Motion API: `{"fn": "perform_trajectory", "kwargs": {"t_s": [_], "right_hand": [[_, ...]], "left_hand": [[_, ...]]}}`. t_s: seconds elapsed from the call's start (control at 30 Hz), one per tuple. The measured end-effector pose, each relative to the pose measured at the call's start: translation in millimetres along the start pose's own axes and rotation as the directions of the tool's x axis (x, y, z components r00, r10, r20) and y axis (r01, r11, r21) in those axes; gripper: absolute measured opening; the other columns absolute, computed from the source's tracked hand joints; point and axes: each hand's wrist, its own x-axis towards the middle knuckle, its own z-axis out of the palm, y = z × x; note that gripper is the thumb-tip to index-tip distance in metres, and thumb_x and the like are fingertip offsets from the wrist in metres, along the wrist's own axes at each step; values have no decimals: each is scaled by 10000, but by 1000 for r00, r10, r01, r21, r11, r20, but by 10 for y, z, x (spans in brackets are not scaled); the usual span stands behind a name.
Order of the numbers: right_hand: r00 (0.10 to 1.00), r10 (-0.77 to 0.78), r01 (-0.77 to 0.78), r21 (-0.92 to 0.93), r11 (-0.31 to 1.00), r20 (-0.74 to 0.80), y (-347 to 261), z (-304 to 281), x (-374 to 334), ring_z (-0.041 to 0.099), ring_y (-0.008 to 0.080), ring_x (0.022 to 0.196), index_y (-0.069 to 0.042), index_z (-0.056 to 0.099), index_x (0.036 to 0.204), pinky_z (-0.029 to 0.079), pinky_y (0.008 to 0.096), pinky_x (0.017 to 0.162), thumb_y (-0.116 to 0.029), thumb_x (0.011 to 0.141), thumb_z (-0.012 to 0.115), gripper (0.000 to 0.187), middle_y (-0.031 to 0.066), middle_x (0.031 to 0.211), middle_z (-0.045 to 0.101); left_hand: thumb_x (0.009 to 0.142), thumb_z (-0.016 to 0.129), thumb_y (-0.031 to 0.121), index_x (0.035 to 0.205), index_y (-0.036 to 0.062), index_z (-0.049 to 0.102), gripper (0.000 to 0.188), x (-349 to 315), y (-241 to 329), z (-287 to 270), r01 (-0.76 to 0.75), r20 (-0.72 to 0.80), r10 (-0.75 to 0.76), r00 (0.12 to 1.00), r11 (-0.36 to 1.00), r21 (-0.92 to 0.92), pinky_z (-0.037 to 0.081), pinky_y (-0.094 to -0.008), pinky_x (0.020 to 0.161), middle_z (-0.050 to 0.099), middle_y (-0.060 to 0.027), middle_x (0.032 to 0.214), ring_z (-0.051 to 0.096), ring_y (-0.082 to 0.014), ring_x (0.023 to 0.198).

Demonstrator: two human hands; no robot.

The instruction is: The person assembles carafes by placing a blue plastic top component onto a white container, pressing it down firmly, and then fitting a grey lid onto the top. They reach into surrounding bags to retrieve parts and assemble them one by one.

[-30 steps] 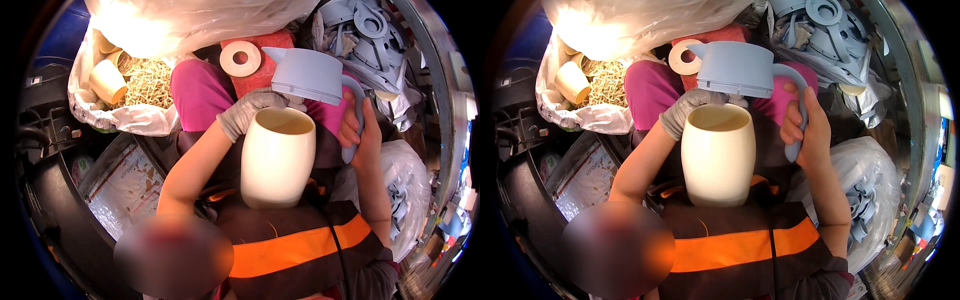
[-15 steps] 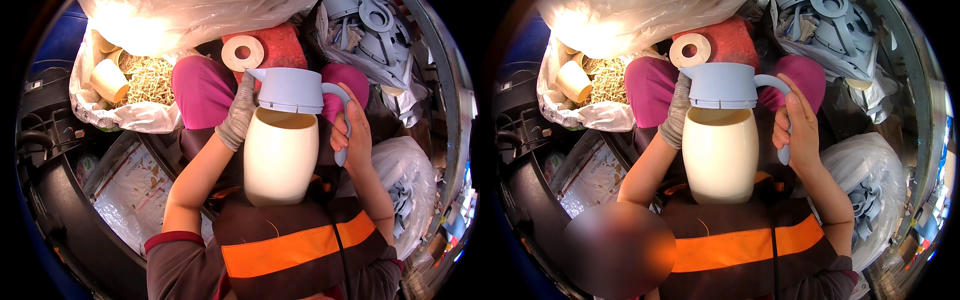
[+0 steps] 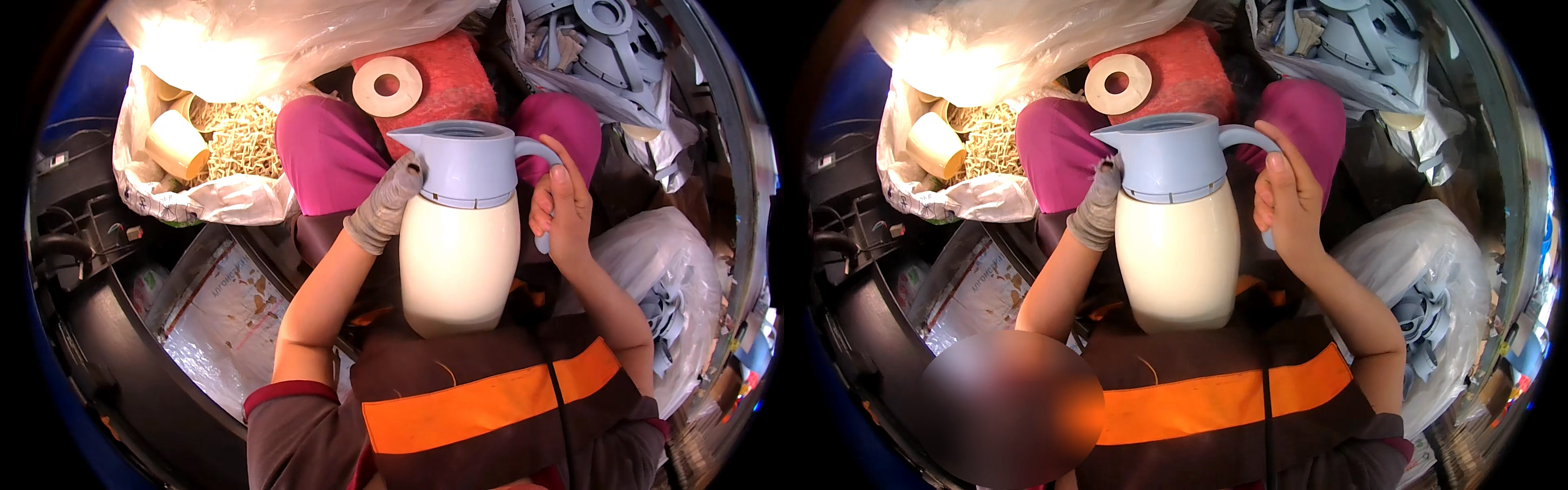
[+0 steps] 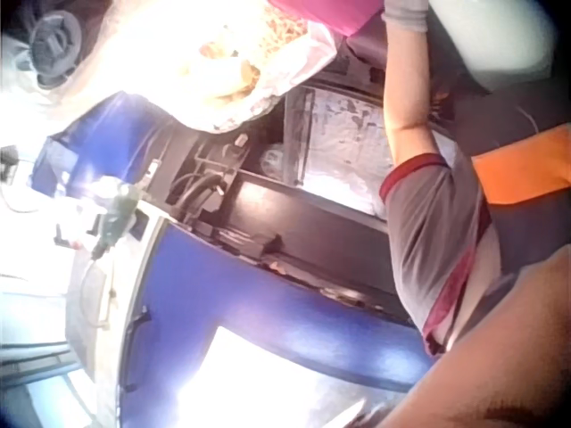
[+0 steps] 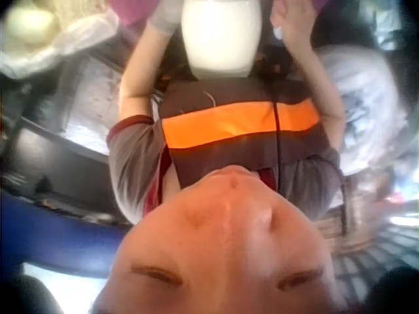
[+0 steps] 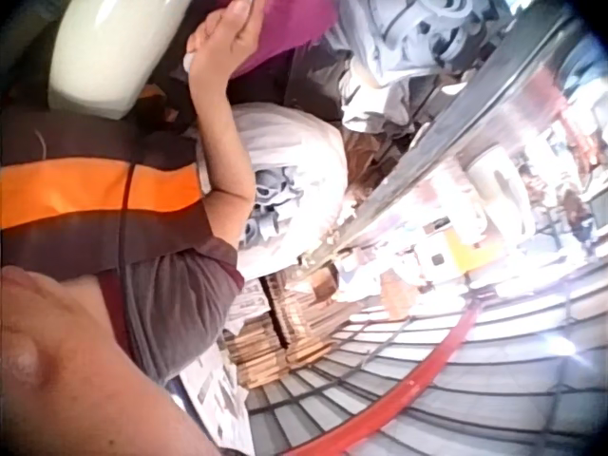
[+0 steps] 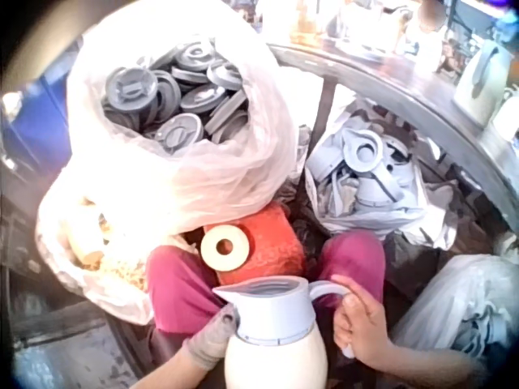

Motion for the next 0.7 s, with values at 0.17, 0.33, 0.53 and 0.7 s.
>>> {"fn": "perform_trajectory", "kwargs": {"t_s": [0.17,0.33,0.53,0.7], "right_hand": [[999,-26,25,-21,999,-20,128,61,-53,318,23,456,-73,453,1365,313,191,405,-236,1022,403,382,-41,618,357],[999,-3,0,66,998,49,132,-40,-44,365,29,472,-58,486,1338,339,197,428,-226,1009,423,374,-47,623,393],[899,81,88,-359,929,431,-500,-122,299,482,35,533,-70,567,1295,367,177,478,-211,922,565,399,-1,811,612],[848,168,84,-441,894,502,-478,-123,465,440,26,466,-113,586,1295,363,170,445,-146,862,592,434,9,954,648]], "left_hand": [[736,718,559,1372,-6,398,910,-93,93,-45,44,-56,-34,998,981,190,401,-355,1031,521,-102,1308,498,-192,1207],[837,690,341,1373,12,411,688,-148,119,48,27,-26,-22,999,971,238,382,-306,1007,535,-56,1262,492,-147,1160],[843,685,345,1407,33,364,720,-104,211,252,52,88,-79,993,962,269,364,-307,1027,514,-56,1289,466,-146,1196],[873,655,415,1429,37,345,740,-156,-1,39,47,63,-54,997,992,119,338,-312,1057,500,-51,1317,448,-147,1224]]}}
